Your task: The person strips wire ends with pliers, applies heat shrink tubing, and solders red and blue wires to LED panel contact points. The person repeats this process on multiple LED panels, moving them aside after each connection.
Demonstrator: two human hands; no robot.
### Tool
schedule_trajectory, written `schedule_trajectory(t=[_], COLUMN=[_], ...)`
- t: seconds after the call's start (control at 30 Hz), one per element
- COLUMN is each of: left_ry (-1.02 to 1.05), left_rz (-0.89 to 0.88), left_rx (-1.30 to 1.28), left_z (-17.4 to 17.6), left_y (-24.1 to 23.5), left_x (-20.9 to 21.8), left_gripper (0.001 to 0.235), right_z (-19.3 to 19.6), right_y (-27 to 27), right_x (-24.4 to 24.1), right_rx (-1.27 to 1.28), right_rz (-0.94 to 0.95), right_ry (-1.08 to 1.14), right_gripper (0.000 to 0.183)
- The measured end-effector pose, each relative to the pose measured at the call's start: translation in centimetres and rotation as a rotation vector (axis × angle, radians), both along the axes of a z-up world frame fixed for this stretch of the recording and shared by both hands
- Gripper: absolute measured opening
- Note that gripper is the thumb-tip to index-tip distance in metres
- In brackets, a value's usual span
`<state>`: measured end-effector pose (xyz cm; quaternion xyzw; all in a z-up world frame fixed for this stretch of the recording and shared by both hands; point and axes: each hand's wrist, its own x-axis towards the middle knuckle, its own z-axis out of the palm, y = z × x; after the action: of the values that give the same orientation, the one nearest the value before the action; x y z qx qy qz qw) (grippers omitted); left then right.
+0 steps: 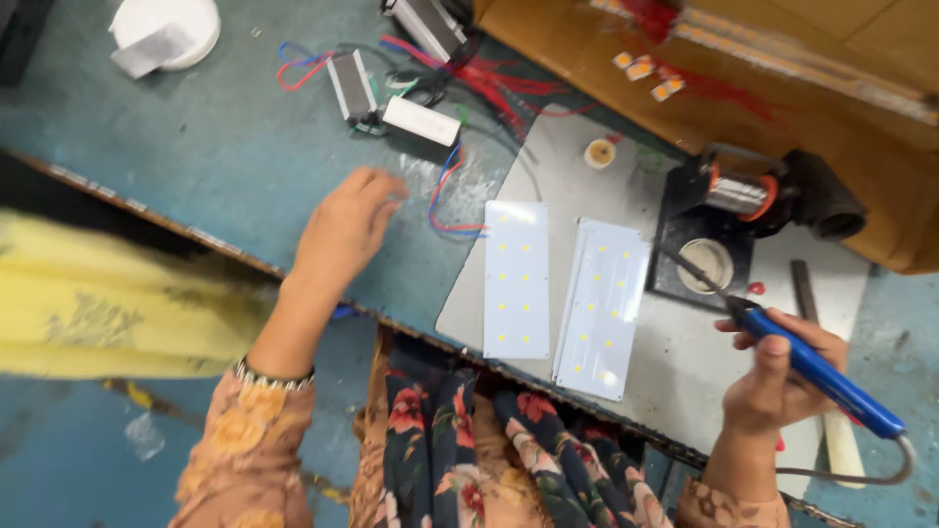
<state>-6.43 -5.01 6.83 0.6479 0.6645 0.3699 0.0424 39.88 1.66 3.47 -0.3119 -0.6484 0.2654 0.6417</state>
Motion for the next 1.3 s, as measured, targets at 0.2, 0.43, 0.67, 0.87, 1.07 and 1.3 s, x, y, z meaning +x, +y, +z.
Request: schedule_trajectory(t=[0.2, 0.43, 0.67, 0.87, 1.07, 1.3], left_ry=[0.326, 0.844, 0.625, 0.684, 0.641, 0.034], left_rz=[0.009, 0.025, -0.106, -0.023, -0.038, 0.237], left_rx=[0.091, 0.286, 0.113, -0.011, -0.010, -0.065], left_z=[-1.3, -3.7, -3.7, -2.0, -2.1, -3.5], left_y=[4.5, 13.0, 4.7, 0.8, 2.2, 0.9], left_x=[-0.9, -1.4, -3.6, -8.2, -12.1, -17.6], left_gripper=[0.031, 0.026, 0.028, 0.025, 0.033, 0.021], right_z=[-1.1, -1.3, -0.9, -0.9, -0.9, -2.0], right_y=[-1.1, -2.3, -2.4, -0.6, -1.1, -0.5], right_x=[1.6, 2.1, 2.2, 1.2, 0.4, 1.7], right_rx=[-0.029, -0.021, -0.041, -0.038, -0.012, -0.023], right_rz=[-0.021, -0.032, -0.045, -0.008, -0.019, -0.005], right_ry=[-0.018, -0.017, 0.030, -0.005, 0.009, -0.063], right_gripper=[0.044, 0.045, 0.044, 0.040, 0.039, 0.039])
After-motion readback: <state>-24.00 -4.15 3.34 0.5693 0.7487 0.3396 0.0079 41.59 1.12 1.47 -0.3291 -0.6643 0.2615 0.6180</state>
